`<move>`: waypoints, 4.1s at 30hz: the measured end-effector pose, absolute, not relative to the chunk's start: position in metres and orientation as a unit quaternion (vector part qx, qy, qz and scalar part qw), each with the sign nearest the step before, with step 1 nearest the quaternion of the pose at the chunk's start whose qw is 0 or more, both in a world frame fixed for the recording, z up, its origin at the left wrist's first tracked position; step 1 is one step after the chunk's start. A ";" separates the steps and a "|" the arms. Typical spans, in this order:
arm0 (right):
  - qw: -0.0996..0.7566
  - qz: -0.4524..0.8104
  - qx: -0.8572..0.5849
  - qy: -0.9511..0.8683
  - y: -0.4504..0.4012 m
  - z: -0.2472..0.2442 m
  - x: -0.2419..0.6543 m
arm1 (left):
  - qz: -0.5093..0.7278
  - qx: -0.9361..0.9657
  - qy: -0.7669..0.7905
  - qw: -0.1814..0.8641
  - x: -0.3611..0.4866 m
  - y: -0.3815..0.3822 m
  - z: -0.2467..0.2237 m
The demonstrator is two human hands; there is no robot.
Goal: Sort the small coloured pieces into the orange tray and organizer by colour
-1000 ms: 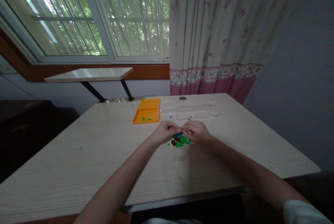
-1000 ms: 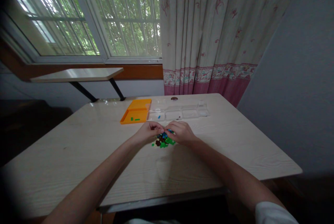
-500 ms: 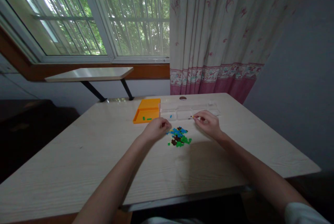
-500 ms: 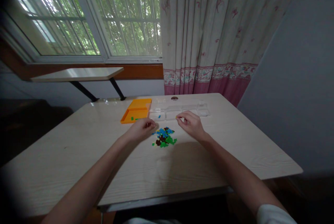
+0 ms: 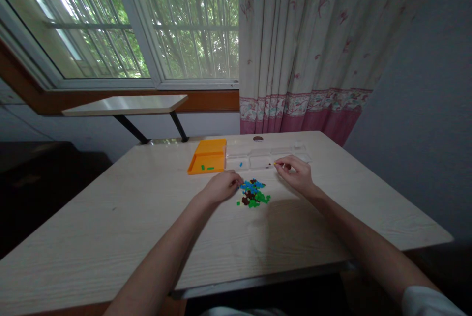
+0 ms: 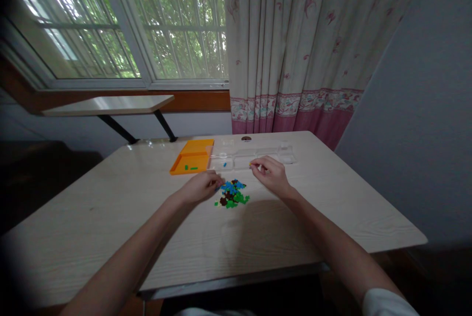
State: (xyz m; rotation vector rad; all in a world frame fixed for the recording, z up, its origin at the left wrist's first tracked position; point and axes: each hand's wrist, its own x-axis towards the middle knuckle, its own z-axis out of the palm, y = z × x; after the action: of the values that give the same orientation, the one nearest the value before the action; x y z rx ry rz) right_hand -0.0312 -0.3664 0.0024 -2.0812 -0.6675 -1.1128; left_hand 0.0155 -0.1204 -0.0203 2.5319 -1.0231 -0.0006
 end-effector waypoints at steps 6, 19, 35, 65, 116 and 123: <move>0.330 -0.416 -0.814 -0.235 -0.369 -0.004 -0.025 | 0.006 0.912 -0.366 0.184 0.014 -0.121 -0.022; 0.102 -0.282 -0.953 0.045 -0.487 -0.025 0.019 | 0.020 0.924 -0.358 0.134 0.013 -0.119 -0.018; 0.118 -0.199 -0.972 -0.040 -0.449 -0.019 0.011 | 0.042 0.940 -0.320 0.115 0.013 -0.121 -0.020; 0.287 -0.172 -0.901 -0.277 -0.333 -0.025 -0.030 | 0.069 0.882 -0.389 0.258 -0.011 -0.144 -0.004; 0.156 -0.344 -0.908 -0.180 -0.426 -0.002 0.000 | 0.003 0.937 -0.344 0.056 0.013 -0.108 -0.004; 0.087 -0.248 -0.965 0.002 -0.490 -0.024 0.023 | 0.002 0.937 -0.345 0.049 0.011 -0.109 -0.002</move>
State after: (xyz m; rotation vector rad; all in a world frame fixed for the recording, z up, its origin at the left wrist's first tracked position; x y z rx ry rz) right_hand 0.0230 -0.4901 -0.0242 -2.8749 0.0072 -0.7384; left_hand 0.0110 -0.1089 -0.0020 2.8554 -1.0521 0.0062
